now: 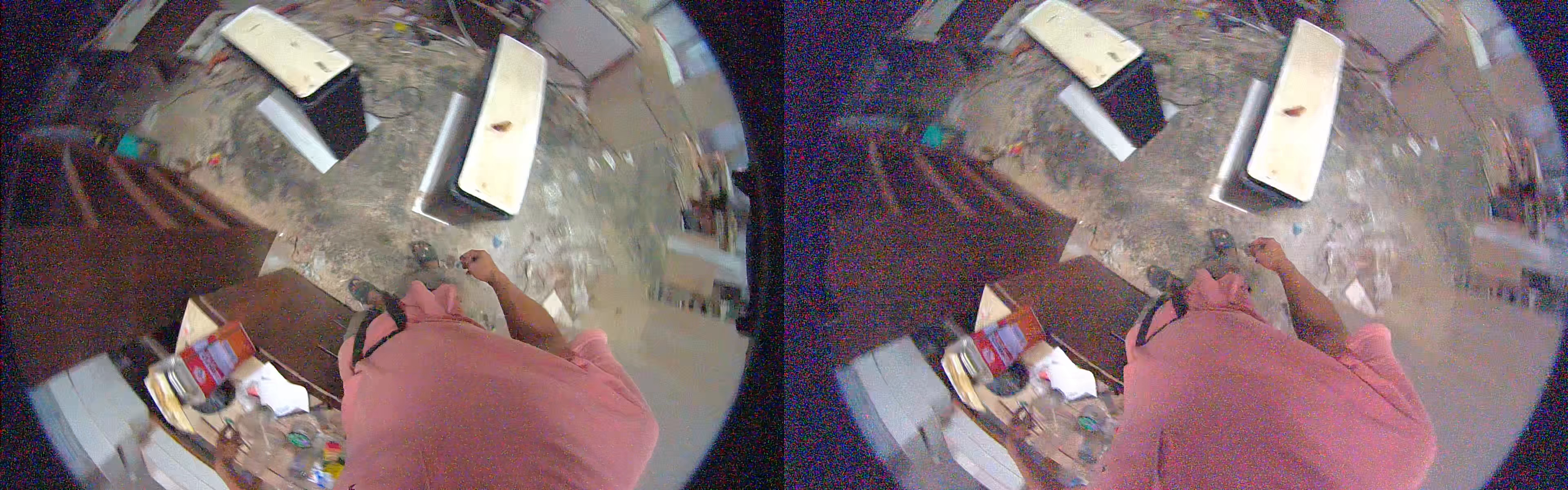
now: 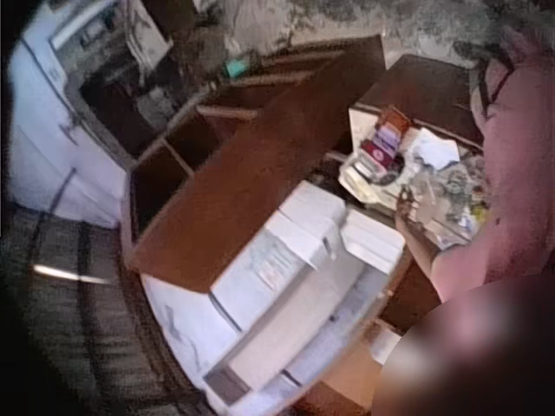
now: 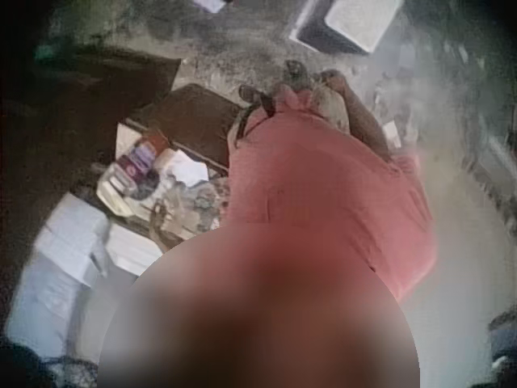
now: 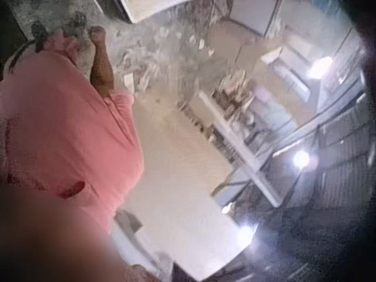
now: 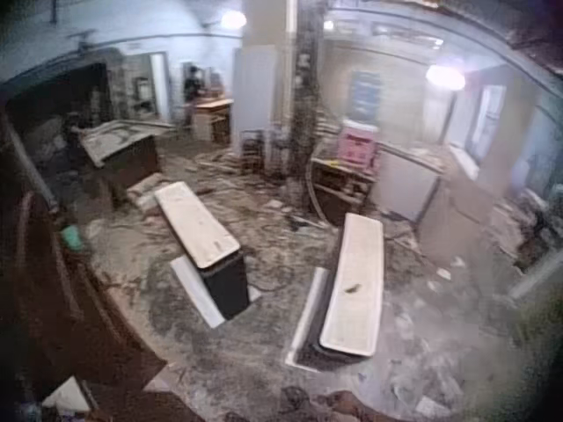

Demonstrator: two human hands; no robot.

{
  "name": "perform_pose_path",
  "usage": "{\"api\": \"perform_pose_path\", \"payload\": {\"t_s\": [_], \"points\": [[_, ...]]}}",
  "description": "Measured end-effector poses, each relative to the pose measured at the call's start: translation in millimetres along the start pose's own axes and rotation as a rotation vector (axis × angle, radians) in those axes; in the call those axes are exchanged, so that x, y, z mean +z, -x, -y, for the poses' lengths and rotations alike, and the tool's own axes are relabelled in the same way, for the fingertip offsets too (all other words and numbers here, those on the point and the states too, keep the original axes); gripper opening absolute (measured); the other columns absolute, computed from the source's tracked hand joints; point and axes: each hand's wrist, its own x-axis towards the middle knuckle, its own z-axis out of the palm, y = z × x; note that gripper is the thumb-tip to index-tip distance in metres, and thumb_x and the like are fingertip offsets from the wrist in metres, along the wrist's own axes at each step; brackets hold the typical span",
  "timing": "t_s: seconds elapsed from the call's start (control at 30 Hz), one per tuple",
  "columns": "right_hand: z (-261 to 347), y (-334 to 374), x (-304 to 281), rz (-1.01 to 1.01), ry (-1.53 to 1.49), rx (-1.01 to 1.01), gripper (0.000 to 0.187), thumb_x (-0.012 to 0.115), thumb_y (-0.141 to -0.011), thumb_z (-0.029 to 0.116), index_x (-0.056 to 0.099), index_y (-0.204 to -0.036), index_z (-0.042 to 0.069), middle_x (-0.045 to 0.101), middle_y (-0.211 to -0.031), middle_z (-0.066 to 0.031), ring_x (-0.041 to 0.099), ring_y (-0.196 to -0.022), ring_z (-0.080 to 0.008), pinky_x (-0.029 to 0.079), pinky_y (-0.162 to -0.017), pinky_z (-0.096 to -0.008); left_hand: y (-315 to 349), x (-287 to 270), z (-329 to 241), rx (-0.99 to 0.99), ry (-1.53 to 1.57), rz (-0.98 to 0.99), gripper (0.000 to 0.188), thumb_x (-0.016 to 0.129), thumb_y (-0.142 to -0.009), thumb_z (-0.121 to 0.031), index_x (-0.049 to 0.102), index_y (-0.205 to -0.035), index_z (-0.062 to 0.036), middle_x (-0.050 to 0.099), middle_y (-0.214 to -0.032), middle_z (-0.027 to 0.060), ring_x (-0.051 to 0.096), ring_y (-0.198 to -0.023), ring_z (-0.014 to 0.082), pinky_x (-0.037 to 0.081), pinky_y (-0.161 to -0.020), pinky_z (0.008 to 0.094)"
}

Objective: The person applies white tape along the edges of two black-and-white furniture pieces. They tear off pieces of tape, align them along the edges, and press them down. The person also briefly wipes a surface with a white cloth.

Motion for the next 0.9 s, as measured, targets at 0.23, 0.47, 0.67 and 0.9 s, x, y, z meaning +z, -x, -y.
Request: {"api": "perform_pose_path", "payload": {"t_s": [0.23,0.47,0.67,0.9], "points": [[-26.6,108.1,81.1,-0.007,0.014,0.554,0.027,0.064,-0.090,0.024,0.073,-0.101,0.001,0.072,-0.083,-0.0087,0.069,-0.068,-0.0178,0.056,-0.060,-0.0337,-33.6,-11.4,7.3,-0.149,0.561,0.217,0.051,0.066,-0.088,-0.017,0.050,-0.136,-0.0104,0.068,-0.110,0.0088,0.066,-0.094,0.0238,0.056,-0.070,0.0354],[-3.7,130.3,121.9,0.053,0.068,0.438,0.024,0.061,-0.090,0.020,0.073,-0.100,0.001,0.072,-0.087,-0.0104,0.069,-0.070,-0.0191,0.057,-0.065,-0.0351,-53.1,0.8,-12.6,-0.123,0.515,0.035,0.042,0.067,-0.089,-0.024,0.055,-0.127,-0.0087,0.069,-0.105,0.0100,0.066,-0.087,0.0257,0.056,-0.068,0.0376],[32.0,53.7,77.7,-0.113,0.193,0.122,0.024,0.058,-0.092,0.021,0.070,-0.098,0.000,0.070,-0.084,-0.0104,0.063,-0.069,-0.0149,0.055,-0.066,-0.0326,-44.4,-15.1,-15.5,-0.078,0.480,-0.128,0.038,0.067,-0.089,-0.030,0.060,-0.118,-0.0073,0.070,-0.101,0.0109,0.067,-0.081,0.0273,0.056,-0.066,0.0395],[83.5,1.9,42.6,-0.059,0.138,0.110,0.025,0.058,-0.093,0.022,0.070,-0.093,0.000,0.067,-0.079,-0.0064,0.063,-0.068,-0.0155,0.054,-0.065,-0.0319,5.1,-79.0,-20.3,-0.080,0.378,-0.445,0.037,0.068,-0.090,-0.037,0.065,-0.109,-0.0056,0.071,-0.097,0.0121,0.067,-0.075,0.0292,0.056,-0.064,0.0417]]}}
